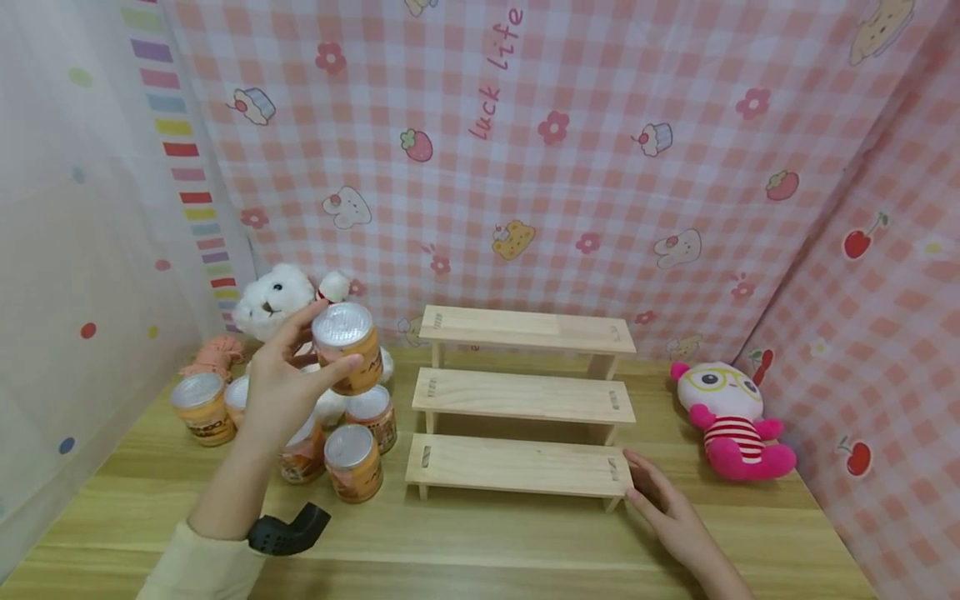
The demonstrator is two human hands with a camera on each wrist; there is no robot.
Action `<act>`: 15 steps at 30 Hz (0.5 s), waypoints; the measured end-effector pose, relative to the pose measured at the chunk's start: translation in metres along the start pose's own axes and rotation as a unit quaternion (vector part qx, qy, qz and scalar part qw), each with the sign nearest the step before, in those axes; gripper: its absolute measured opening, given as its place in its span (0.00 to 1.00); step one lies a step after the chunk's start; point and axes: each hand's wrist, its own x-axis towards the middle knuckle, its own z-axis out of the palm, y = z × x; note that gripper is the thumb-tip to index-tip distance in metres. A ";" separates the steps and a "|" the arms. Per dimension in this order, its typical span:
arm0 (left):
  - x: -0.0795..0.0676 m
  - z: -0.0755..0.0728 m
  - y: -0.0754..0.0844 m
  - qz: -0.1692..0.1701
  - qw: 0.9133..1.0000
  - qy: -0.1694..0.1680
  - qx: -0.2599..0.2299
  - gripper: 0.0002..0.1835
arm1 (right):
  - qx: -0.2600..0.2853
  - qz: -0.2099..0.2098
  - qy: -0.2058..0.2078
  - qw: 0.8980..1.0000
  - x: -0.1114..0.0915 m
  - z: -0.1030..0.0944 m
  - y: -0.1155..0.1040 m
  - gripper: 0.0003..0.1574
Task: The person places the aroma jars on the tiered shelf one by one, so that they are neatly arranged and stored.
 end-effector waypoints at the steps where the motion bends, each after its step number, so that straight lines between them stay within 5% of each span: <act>1: 0.001 0.003 0.001 0.000 1.000 -0.002 -0.007 0.38 | -0.002 0.000 0.000 1.000 0.000 0.000 0.000 0.30; 15: 0.022 0.051 0.014 0.013 0.997 -0.053 -0.057 0.38 | -0.004 -0.009 -0.003 1.000 0.000 -0.001 0.002 0.30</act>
